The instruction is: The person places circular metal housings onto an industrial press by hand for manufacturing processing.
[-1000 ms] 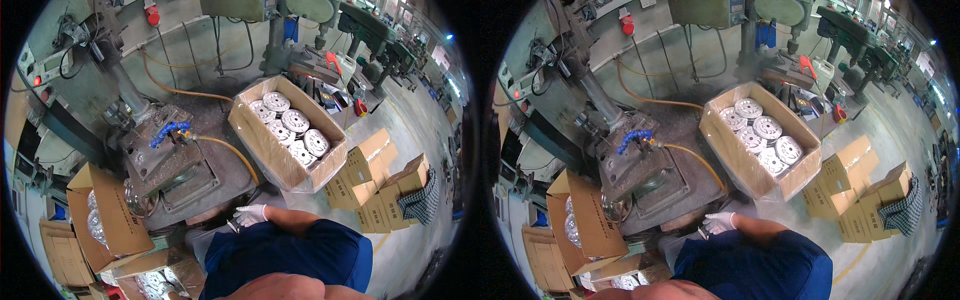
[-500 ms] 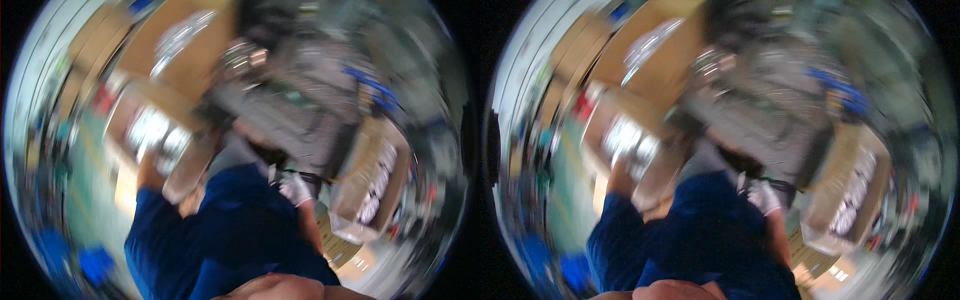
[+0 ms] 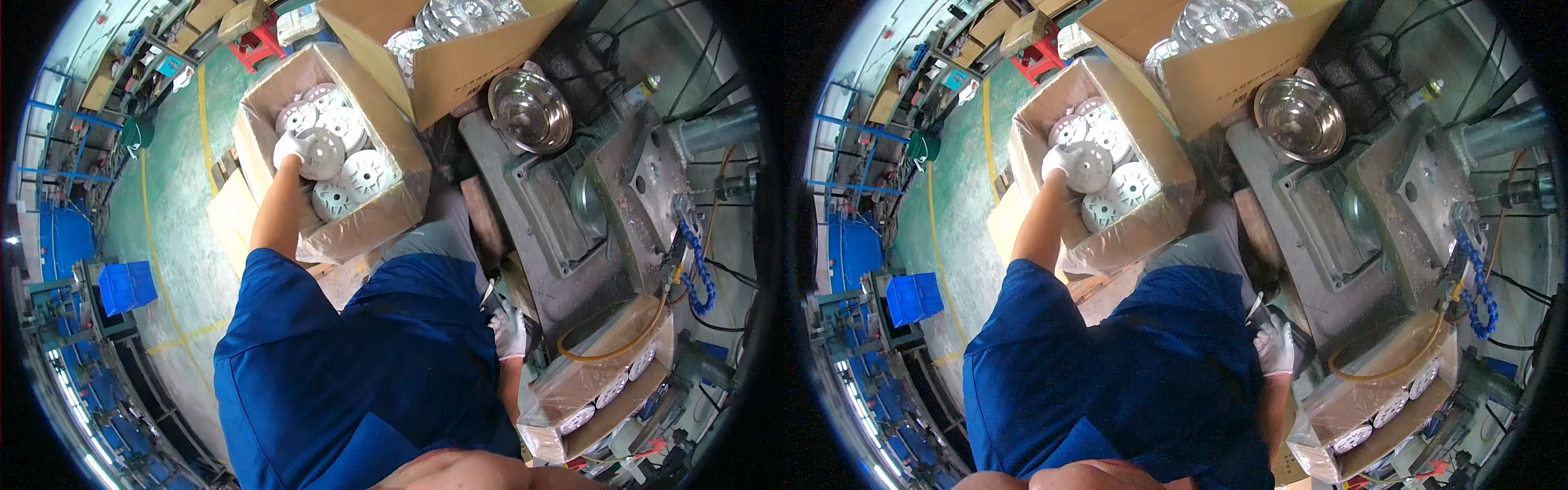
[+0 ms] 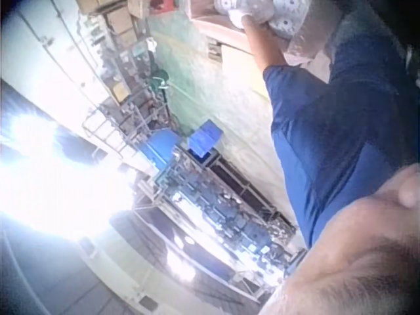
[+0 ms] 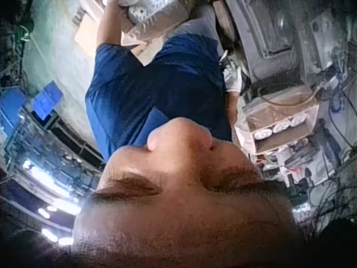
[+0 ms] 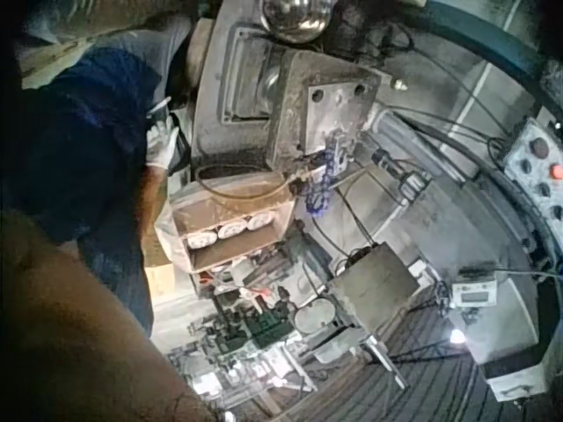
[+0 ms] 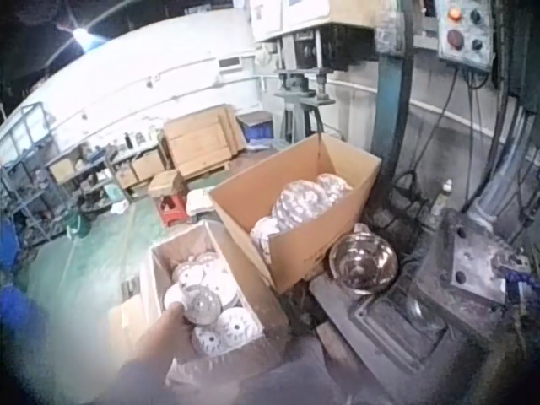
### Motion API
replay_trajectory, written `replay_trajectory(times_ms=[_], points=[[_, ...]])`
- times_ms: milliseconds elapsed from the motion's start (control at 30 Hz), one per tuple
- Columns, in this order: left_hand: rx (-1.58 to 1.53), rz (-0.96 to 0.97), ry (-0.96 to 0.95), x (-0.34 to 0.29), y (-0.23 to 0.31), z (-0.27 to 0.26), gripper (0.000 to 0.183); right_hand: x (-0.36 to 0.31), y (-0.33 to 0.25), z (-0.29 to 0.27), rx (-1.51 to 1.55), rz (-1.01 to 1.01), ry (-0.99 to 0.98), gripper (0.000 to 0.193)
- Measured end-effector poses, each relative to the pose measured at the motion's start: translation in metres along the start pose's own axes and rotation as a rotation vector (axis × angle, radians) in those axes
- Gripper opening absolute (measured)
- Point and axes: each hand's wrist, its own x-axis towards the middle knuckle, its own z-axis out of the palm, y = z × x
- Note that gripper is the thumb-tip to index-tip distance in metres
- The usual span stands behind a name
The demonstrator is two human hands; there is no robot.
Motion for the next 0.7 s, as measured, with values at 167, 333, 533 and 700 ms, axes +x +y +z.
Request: replay_trajectory(times_ms=[167, 333, 533, 700], points=[[-0.643, 0.145, -0.256, -0.042, 0.013, -0.047, 0.047, -0.008, -0.003, 0.018, 0.018, -0.015, 0.033, 0.045], [-1.063, 0.263, -0.343, -0.112, 0.049, -0.118, 0.044, -0.01, -0.01, 0.013, -0.031, -0.027, -0.04, 0.046], [-0.552, 1.019, -0.679, -0.247, 0.165, -0.166, 0.024, -0.034, -0.02, 0.061, -0.254, -0.182, -0.193, 0.061], [-0.346, 1.838, -0.451, -0.362, 0.236, -0.101, 0.018, -0.069, -0.043, 0.131, -0.214, -0.16, -0.4, 0.093]])
